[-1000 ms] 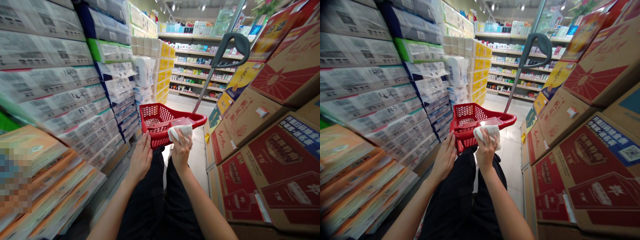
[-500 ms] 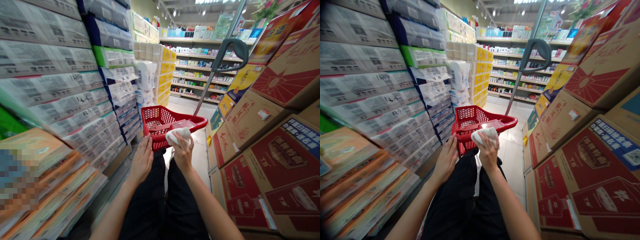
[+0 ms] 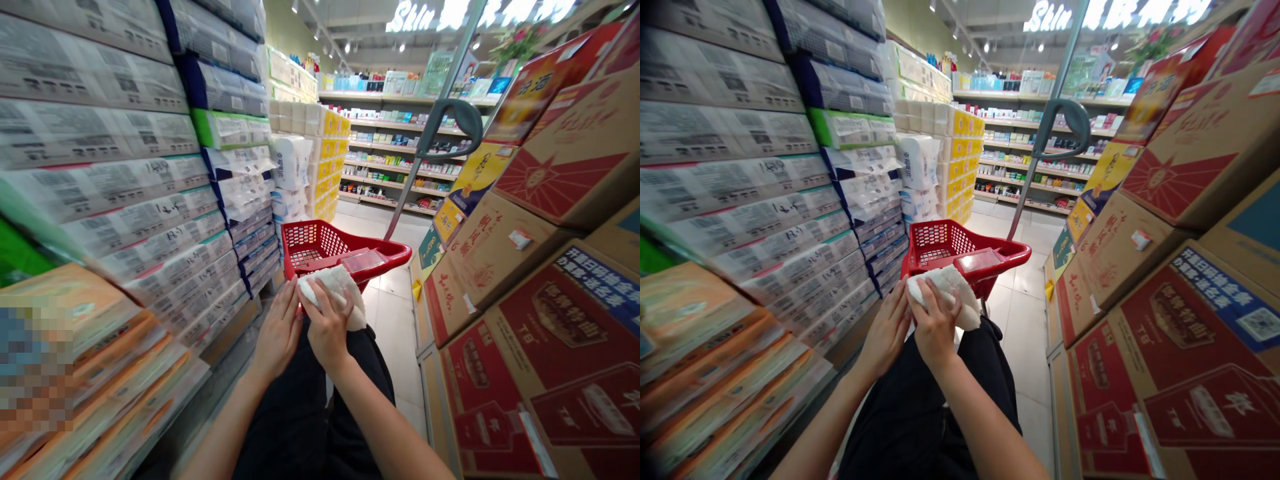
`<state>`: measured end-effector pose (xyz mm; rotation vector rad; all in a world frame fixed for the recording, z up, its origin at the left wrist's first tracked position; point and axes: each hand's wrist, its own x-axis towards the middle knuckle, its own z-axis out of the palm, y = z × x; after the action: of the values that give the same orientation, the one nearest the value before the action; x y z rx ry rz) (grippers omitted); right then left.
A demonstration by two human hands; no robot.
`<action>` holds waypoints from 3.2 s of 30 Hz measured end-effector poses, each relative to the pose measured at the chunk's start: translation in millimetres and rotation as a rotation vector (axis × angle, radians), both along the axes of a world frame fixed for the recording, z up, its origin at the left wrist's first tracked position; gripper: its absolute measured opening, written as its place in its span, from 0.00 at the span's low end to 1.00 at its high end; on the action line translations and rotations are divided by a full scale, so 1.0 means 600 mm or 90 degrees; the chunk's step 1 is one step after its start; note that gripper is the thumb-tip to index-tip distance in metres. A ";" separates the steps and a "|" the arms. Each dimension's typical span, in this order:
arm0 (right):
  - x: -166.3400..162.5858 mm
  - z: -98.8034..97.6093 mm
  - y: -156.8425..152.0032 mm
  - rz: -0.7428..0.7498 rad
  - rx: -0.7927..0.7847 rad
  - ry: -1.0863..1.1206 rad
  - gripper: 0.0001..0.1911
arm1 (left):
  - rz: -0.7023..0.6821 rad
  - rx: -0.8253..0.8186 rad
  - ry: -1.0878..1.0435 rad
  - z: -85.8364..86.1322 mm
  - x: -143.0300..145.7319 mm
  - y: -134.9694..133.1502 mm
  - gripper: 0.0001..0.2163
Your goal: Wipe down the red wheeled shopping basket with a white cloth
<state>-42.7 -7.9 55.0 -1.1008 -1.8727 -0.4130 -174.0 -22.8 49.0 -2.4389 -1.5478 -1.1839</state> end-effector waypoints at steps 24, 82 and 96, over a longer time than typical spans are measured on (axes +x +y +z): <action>0.006 0.018 -0.005 0.009 -0.035 -0.039 0.23 | -0.015 -0.026 -0.031 -0.005 0.000 0.000 0.28; -0.009 -0.032 0.004 0.008 0.034 0.023 0.19 | -0.029 0.023 -0.102 -0.019 0.003 0.013 0.27; 0.098 -0.028 0.045 -0.077 0.069 0.045 0.28 | -0.014 0.017 -0.075 -0.010 -0.006 0.011 0.27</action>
<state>16.2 19.2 38.4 -1.1444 -1.7074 -0.5325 -177.7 -16.4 43.2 -2.4172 -1.5264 -1.3648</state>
